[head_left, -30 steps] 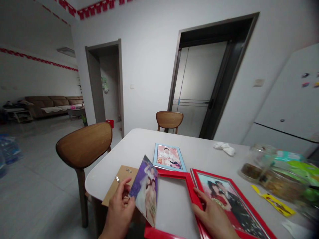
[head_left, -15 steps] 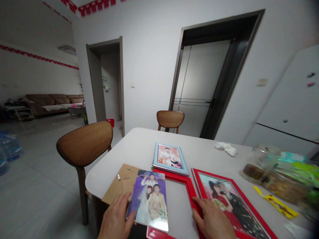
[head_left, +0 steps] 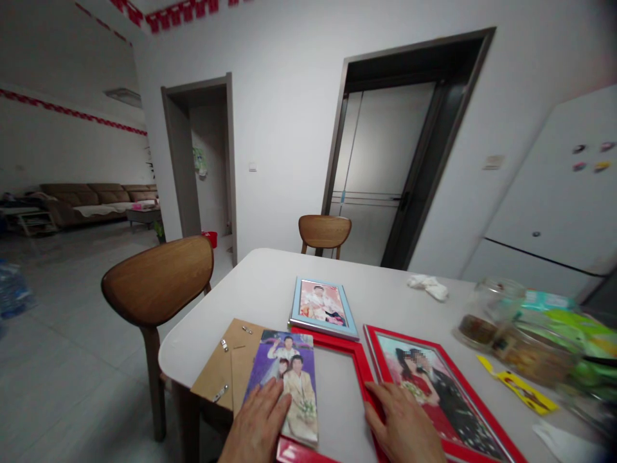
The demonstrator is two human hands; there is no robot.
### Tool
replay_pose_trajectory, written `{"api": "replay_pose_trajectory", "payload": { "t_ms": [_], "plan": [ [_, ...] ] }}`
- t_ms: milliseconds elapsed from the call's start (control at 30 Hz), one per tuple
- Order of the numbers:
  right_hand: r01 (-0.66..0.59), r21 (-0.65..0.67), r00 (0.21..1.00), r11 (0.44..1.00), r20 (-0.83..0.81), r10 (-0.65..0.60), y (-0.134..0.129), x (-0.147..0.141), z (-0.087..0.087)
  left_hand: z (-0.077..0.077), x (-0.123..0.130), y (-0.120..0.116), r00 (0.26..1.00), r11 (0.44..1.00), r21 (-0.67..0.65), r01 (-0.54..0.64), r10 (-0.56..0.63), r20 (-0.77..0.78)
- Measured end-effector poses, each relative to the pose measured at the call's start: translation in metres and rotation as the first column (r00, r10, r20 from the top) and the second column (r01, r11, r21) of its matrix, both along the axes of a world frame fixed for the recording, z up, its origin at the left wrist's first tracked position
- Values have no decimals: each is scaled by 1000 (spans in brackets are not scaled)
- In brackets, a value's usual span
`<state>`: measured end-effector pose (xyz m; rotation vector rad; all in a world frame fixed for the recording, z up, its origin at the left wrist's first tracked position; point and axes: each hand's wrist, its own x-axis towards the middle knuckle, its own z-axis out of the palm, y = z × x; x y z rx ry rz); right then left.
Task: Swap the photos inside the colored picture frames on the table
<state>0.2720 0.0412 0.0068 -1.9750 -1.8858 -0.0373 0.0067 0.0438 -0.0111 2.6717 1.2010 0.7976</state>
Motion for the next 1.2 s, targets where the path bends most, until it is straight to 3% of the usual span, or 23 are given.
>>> {"api": "replay_pose_trajectory", "payload": {
  "t_ms": [133, 167, 233, 267, 333, 433, 500, 567, 667, 767, 833, 900, 933, 1000, 1100, 1200],
  "plan": [
    [-43, 119, 979, 992, -195, 65, -1, -6, 12, 27, -10, 4, 959, 999, -14, -50, 52, 277],
    [-64, 136, 953, 989, -287, 101, -2, -10, 17, 37, -11, 5, 913, 993, -63, -97, 114, 392],
    [-127, 98, 851, 987, -500, 159, -4, -22, 24, 56, -9, 5, 739, 954, -235, -185, 292, 607],
    [-165, 52, 773, 985, -613, 162, -5, -29, 26, 64, -5, 4, 622, 924, -336, -181, 372, 689],
    [-237, -60, 561, 970, -823, 86, -5, -47, 26, 73, 7, 0, 378, 876, -479, -47, 459, 804],
    [-293, -118, 122, 949, -989, -85, -4, -71, 23, 70, 32, -8, 104, 829, -492, 267, 483, 870],
    [-246, -51, -138, 968, -987, -87, -2, -79, 24, 61, 47, -14, 45, 786, -476, 396, 501, 865],
    [-153, 22, -259, 988, -966, -18, 0, -77, 29, 49, 58, -17, 74, 740, -481, 470, 510, 857],
    [-72, 47, -227, 996, -973, 29, 4, -60, 37, 35, 62, -16, 148, 716, -482, 505, 478, 866],
    [-79, -34, -134, 996, -990, -44, 8, -38, 41, 25, 55, -12, 241, 770, -486, 413, 422, 874],
    [-102, -116, -82, 988, -989, -124, 10, -26, 39, 17, 47, -11, 409, 826, -492, 274, 363, 837],
    [-120, -173, -33, 978, -984, -178, 12, -18, 36, 7, 40, -10, 641, 883, -446, 145, 259, 722],
    [-123, -189, 0, 974, -982, -191, 13, -15, 34, 1, 36, -10, 746, 910, -398, 115, 185, 639],
    [-122, -205, 98, 971, -976, -193, 17, -12, 28, -11, 32, -9, 882, 950, -285, 128, 22, 471],
    [-110, -187, 289, 976, -946, -148, 26, -13, 18, -25, 30, -7, 953, 973, -138, 187, -145, 267],
    [-50, -131, 497, 990, -863, -89, 34, -18, 10, -29, 29, -5, 972, 982, -41, 187, -179, 151]
  ]
}}
